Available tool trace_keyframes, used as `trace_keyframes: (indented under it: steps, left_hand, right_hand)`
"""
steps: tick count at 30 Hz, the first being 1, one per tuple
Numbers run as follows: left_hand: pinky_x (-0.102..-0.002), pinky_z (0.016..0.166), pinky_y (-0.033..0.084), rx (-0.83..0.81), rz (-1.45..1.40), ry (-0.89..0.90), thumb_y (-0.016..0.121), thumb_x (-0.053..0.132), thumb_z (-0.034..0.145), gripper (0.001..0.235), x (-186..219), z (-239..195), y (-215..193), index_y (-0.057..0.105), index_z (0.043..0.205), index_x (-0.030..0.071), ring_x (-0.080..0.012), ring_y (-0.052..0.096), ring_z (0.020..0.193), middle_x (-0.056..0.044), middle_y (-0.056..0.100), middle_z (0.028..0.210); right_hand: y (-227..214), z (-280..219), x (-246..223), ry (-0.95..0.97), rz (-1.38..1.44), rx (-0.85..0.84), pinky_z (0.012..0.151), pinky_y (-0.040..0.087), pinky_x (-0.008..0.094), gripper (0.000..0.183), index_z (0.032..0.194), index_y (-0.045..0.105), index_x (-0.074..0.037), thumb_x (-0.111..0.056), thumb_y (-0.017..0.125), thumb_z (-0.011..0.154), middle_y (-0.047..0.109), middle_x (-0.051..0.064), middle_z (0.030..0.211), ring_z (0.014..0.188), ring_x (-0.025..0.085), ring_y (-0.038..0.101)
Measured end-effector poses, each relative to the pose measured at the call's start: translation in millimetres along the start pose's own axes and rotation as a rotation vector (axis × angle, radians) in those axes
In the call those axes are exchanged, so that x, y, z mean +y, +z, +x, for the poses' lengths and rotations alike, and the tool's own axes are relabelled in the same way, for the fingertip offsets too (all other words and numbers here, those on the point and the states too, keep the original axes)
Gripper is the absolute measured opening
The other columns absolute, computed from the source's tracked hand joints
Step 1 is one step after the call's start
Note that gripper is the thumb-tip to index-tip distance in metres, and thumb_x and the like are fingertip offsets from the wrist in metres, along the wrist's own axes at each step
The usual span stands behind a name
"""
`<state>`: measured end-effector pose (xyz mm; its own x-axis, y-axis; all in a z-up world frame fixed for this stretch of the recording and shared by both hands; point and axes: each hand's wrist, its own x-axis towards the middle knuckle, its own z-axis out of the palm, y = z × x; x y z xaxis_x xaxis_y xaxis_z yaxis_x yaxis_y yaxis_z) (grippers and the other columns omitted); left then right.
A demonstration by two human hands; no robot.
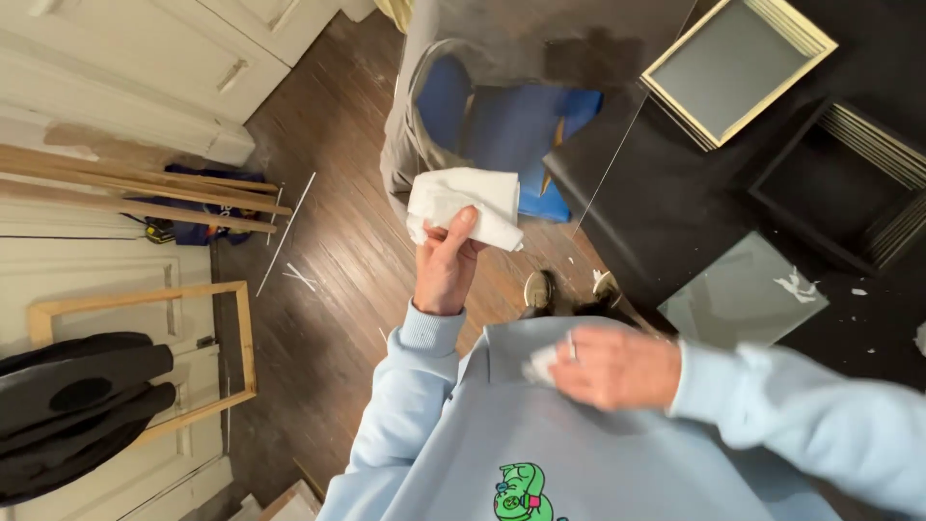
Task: The person wipes the surface of a framed mirror with a white cloth, then places it on a stack of similar frames. The person repeats this process with additional mirrors, wiping each one and stacking them. Finally, the person carries the stack of mirrors toward a door.
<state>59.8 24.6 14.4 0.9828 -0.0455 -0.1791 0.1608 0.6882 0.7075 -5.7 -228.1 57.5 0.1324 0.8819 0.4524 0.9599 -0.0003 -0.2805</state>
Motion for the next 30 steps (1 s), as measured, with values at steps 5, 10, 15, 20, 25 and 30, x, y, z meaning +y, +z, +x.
trace_keyframes:
  steps: [5, 10, 15, 20, 25, 30]
  left_hand:
    - [-0.045, 0.093, 0.062, -0.027, 0.052, 0.014, 0.068, 0.01, 0.103, 0.033, 2.3, 9.3, -6.4, 0.059, 0.133, 0.0, -0.0241, 0.072, 0.108, -0.012, 0.071, 0.12]
    - [-0.042, 0.098, 0.059, 0.012, 0.061, -0.029, 0.069, 0.007, 0.101, 0.034, -22.6, 19.4, -41.5, 0.059, 0.134, 0.006, -0.0193, 0.069, 0.11, -0.006, 0.069, 0.122]
    - [-0.042, 0.101, 0.057, 0.123, 0.217, -0.044, 0.068, 0.006, 0.102, 0.032, -16.4, 26.8, -75.9, 0.06, 0.134, 0.006, -0.0175, 0.067, 0.113, -0.004, 0.068, 0.124]
    - [-0.045, 0.097, 0.06, 0.106, 0.313, -0.134, 0.066, 0.009, 0.103, 0.029, -16.5, 28.2, -58.4, 0.061, 0.131, 0.002, -0.0216, 0.069, 0.109, -0.009, 0.069, 0.122]
    - [-0.045, 0.099, 0.058, 0.188, 0.326, -0.159, 0.068, 0.008, 0.1, 0.034, -32.3, 32.5, -37.6, 0.057, 0.133, 0.005, -0.0227, 0.069, 0.113, -0.01, 0.068, 0.125]
    - [-0.044, 0.097, 0.059, 0.328, 0.421, -0.178, 0.066, 0.009, 0.1, 0.037, -31.0, 12.6, -28.2, 0.057, 0.136, 0.002, -0.0231, 0.069, 0.111, -0.011, 0.07, 0.125]
  right_hand:
    - [-88.1, 15.4, 28.6, 0.268, -0.043, 0.133, 0.071, 0.051, 0.035, 0.023, 0.101, 0.077, -0.005, -0.005, 0.07, 0.079, 0.072, 0.005, 0.097, 0.087, 0.023, 0.069]
    - [-105.0, -50.3, 55.2, 0.619, -0.245, 0.357, 0.082, 0.052, 0.037, 0.022, 0.104, 0.076, -0.005, 0.006, 0.067, 0.087, 0.074, 0.006, 0.109, 0.099, 0.026, 0.069]
    - [36.5, -209.4, 64.5, 1.545, 0.499, 1.107, 0.066, 0.045, 0.028, 0.024, 0.095, 0.069, 0.0, 0.007, 0.046, 0.093, 0.064, 0.005, 0.078, 0.071, 0.012, 0.056]
    - [41.7, -317.2, 61.4, 1.859, 0.184, 0.989, 0.066, 0.051, 0.031, 0.018, 0.1, 0.073, -0.003, -0.017, 0.062, 0.094, 0.07, 0.007, 0.082, 0.072, 0.015, 0.063]
    - [43.7, -337.8, 158.0, 2.136, 0.058, 0.471, 0.078, 0.057, 0.042, 0.046, 0.086, 0.077, -0.008, -0.054, 0.072, 0.088, 0.076, 0.01, 0.084, 0.077, 0.027, 0.072]
    - [100.1, -357.9, 252.9, 2.164, -0.096, -0.051, 0.077, 0.055, 0.047, 0.067, 0.089, 0.075, -0.005, -0.072, 0.071, 0.086, 0.072, 0.016, 0.092, 0.089, 0.034, 0.069]
